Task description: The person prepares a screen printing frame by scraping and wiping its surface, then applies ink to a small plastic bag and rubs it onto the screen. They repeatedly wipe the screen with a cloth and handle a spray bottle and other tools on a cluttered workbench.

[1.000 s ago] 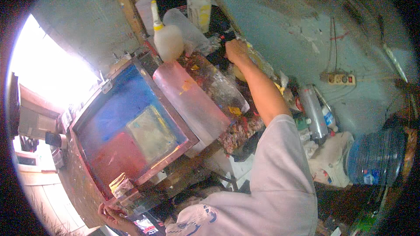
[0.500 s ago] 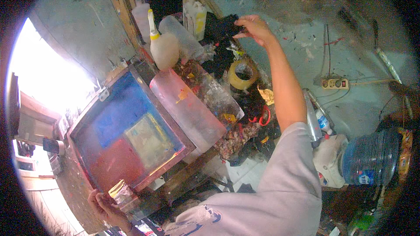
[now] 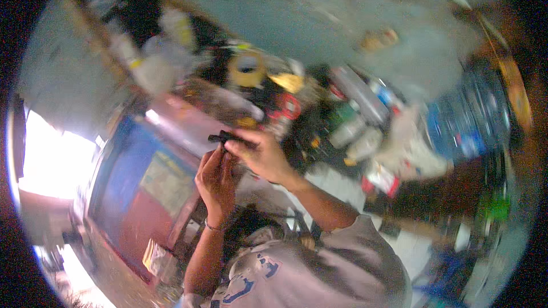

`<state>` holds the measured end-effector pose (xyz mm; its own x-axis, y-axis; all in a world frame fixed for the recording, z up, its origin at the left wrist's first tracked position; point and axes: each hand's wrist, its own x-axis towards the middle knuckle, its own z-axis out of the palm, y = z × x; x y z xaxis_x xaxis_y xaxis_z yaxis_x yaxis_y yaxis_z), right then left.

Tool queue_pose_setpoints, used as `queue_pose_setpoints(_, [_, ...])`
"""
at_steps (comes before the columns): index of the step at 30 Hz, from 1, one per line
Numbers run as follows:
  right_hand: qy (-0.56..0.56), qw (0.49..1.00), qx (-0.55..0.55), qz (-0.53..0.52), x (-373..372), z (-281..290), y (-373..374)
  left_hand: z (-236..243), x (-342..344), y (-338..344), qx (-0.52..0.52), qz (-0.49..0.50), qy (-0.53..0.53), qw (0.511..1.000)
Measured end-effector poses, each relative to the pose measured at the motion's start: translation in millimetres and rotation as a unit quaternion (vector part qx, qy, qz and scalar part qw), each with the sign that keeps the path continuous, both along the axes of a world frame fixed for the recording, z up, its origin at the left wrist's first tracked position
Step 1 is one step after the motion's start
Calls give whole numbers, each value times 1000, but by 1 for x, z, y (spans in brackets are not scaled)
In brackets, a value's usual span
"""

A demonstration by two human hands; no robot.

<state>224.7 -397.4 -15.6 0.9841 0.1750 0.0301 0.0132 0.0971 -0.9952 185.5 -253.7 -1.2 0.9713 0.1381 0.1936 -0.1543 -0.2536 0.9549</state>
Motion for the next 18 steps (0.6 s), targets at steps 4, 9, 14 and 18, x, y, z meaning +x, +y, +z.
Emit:
queue_pose_setpoints(4, [52, 987, 49, -142, -89, -75, -66, -55, -29, -48, 163, -240, -105, 951])
queue_pose_setpoints(9, [254, 809, 274, -454, -185, -204, -223, -77, -70, -73, 99, -435, 153, 882])
queue_pose_setpoints(14, [145, 703, 368, -592, -286, -345, -409, -86, -61, -48, 141, -432, 205, 867])
queue_pose_setpoints(18, [186, 736, -21, -651, -307, -405, -518, -75, -45, -32, 72, -390, 254, 882])
